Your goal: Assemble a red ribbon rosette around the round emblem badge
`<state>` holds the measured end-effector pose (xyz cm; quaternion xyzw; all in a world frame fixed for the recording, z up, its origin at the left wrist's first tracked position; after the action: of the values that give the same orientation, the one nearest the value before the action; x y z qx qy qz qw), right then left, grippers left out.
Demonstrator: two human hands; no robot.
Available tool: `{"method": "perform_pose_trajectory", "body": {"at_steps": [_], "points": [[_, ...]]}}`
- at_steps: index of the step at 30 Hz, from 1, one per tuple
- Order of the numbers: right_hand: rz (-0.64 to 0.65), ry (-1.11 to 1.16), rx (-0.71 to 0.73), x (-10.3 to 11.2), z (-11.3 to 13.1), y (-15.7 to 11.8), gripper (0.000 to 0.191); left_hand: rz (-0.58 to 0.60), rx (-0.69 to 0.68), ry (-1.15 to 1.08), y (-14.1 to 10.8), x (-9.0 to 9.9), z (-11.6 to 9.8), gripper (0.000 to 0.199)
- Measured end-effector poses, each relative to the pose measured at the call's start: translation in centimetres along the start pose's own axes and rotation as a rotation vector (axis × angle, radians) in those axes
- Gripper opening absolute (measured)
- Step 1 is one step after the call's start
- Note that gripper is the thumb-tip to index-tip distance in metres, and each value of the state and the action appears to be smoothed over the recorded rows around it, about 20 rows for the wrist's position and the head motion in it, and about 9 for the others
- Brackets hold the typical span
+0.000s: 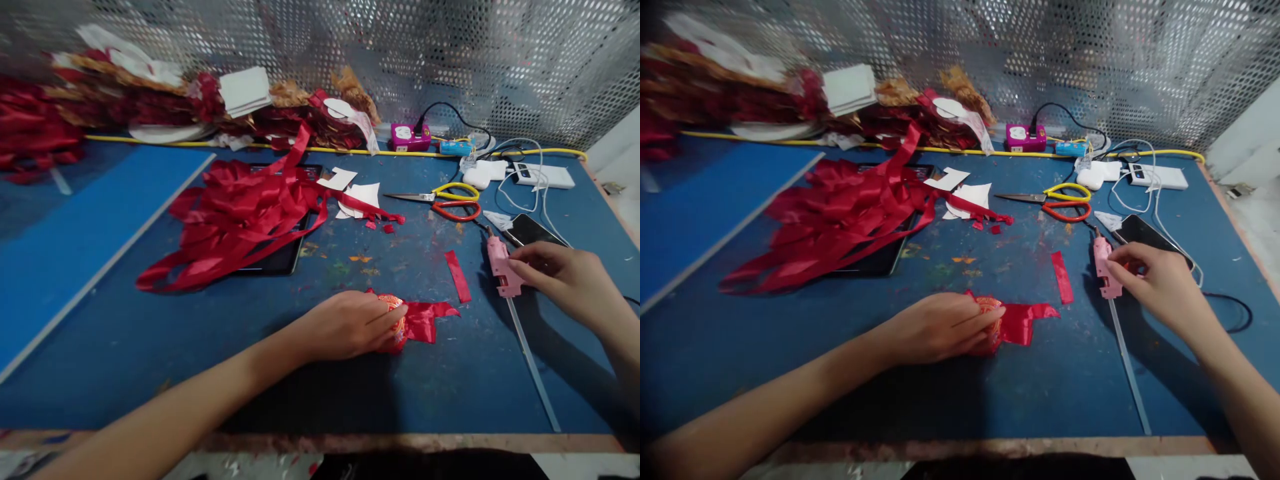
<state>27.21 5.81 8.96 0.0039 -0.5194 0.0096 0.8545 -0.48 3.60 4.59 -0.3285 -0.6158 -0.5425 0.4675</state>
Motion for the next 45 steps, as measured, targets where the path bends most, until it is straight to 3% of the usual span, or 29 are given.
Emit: {"method": "perform_pose_trajectory", "body": {"at_steps": [2,6,9,12,19,22,27,29,32,34,39,43,45], "points": [[-0.046,-0.091,0.029,0.6,-1.6,-0.4,0.028,0.0,0.014,0.002,-0.1,-0.2,0.0,0.032],[0.015,-0.17,0.166,0.1,-3.1,-1.2,0.02,0.03,0.043,0.028,-0.3,-0.4,0.0,0.033],[0.044,-0.246,0.298,-0.9,-3.4,-1.7,0.038,0.032,0.026,0.042,0.0,-0.2,-0.2,0.03],[-0.037,-0.424,0.275,-1.9,-3.6,-1.8,0.051,0.026,0.017,0.039,0.3,0.1,-0.3,0.03],[-0.242,-0.688,0.283,-2.5,-2.5,-2.0,0.041,-0.004,0.013,0.055,0.2,0.2,-0.3,0.028],[-0.347,-0.605,0.328,-1.2,-2.1,-2.4,0.036,-0.016,0.076,-0.024,-0.2,0.0,0.2,0.027],[-0.549,-0.243,0.364,1.4,-1.9,-3.5,0.023,-0.004,0.183,-0.152,-0.6,0.1,1.1,0.031],[-0.515,-0.194,0.312,1.4,-2.0,-3.6,0.019,-0.049,0.185,-0.098,-0.7,0.5,1.3,0.034],[-0.411,-0.212,0.253,0.5,-2.0,-3.5,0.031,-0.1,0.202,-0.011,-1.0,0.9,1.8,0.036],[-0.378,-0.253,0.288,0.0,-1.7,-3.4,0.036,-0.119,0.216,0.017,-1.3,1.0,2.0,0.035],[-0.358,-0.298,0.424,-0.4,-0.9,-3.6,0.023,-0.14,0.213,-0.012,-1.8,1.1,2.2,0.022],[-0.333,-0.357,0.41,-0.6,-0.9,-3.7,0.025,-0.132,0.133,-0.128,-0.3,0.9,2.3,0.022],[-0.314,-0.378,0.42,-0.9,-0.9,-3.7,0.024,-0.075,0.058,-0.162,1.3,0.4,2.3,0.027]]}}
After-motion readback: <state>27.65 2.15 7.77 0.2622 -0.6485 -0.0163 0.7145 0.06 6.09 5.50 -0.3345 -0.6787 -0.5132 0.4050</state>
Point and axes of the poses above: each hand's wrist, its own y-axis towards the middle knuckle, its own x-axis out of the back of the hand, z = x × y, the point moved 5 cm from there along y, towards the middle knuckle, and after that the axes turned 4 degrees about -x, right-handed, at the moved point
